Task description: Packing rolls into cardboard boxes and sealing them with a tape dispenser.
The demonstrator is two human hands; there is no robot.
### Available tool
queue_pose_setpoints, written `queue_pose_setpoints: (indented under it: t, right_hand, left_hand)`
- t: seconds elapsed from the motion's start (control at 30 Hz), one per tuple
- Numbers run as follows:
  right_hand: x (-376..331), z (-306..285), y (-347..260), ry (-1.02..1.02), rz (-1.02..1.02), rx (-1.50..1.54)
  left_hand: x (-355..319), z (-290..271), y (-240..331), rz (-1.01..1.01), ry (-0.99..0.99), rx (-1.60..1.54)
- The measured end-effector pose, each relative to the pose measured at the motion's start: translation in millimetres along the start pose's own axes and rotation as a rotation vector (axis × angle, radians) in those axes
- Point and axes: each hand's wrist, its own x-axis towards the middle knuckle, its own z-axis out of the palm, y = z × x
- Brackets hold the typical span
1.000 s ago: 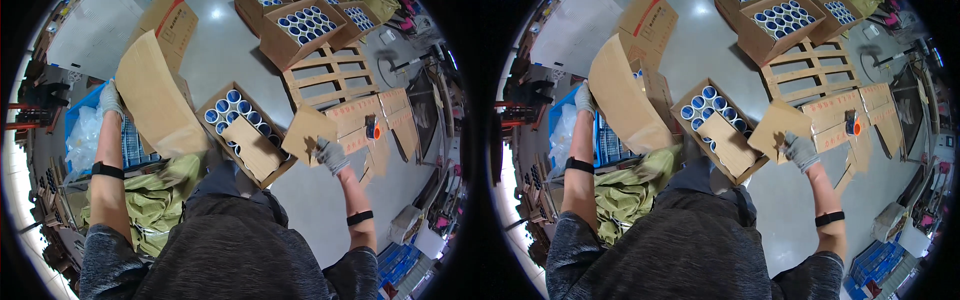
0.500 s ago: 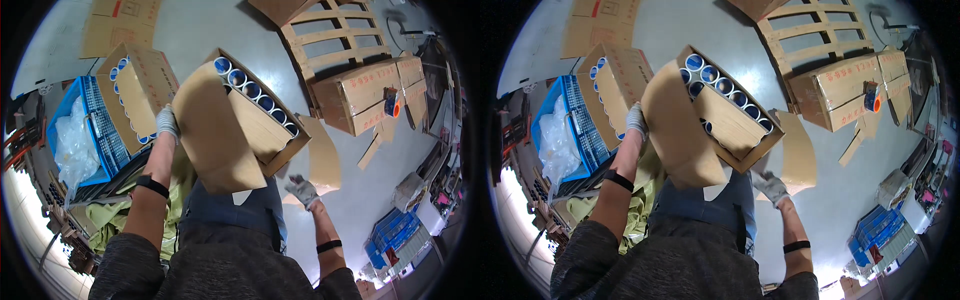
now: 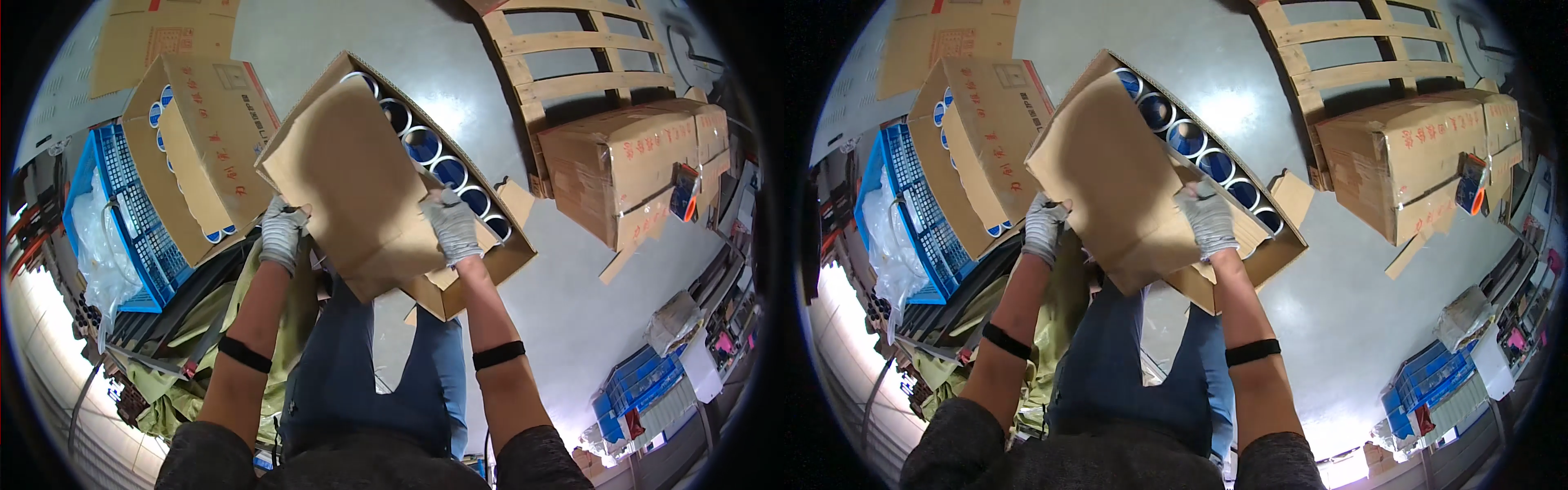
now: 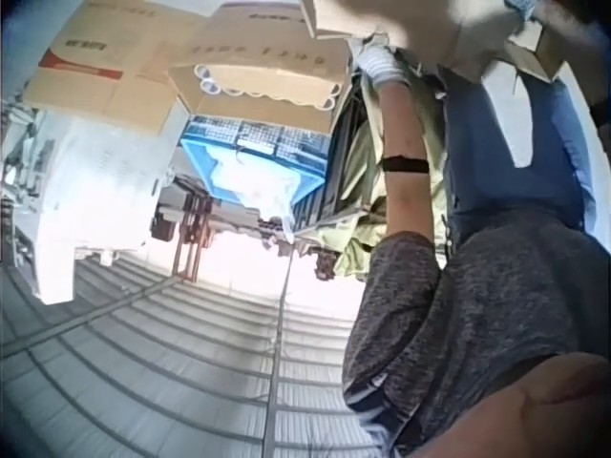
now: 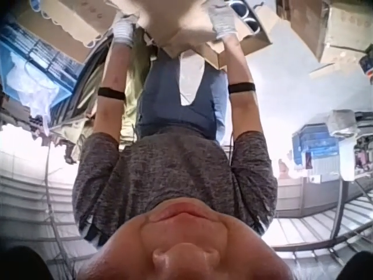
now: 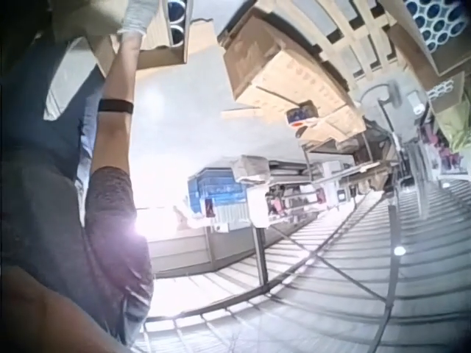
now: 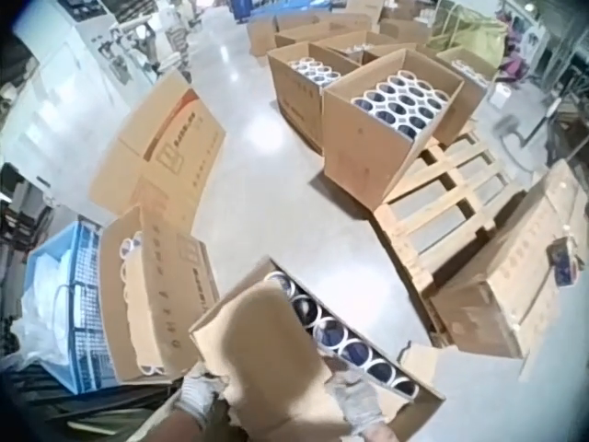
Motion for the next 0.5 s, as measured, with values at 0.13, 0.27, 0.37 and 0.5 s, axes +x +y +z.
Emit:
queue_pose_setpoints:
  t: [0.13, 0.27, 0.37, 0.5]
  right_hand:
    - [44, -7, 67, 0.522, -0.259, -0.571]
    - [78, -17, 115, 0.376, 0.083, -0.393]
    - [68, -28, 128, 0.305, 0.012, -0.464]
    - [24, -51, 108, 0.286, -0.038, -0.388]
  left_hand:
    - [6, 23, -2, -0.183, 0.285, -0.086]
    - [-4, 14, -26, -0.078, 0.283, -0.205]
    - [-13, -3, -27, -0.073, 0.29, 0.0]
    - [-10, 3, -28, -0.04, 0.272, -0.026]
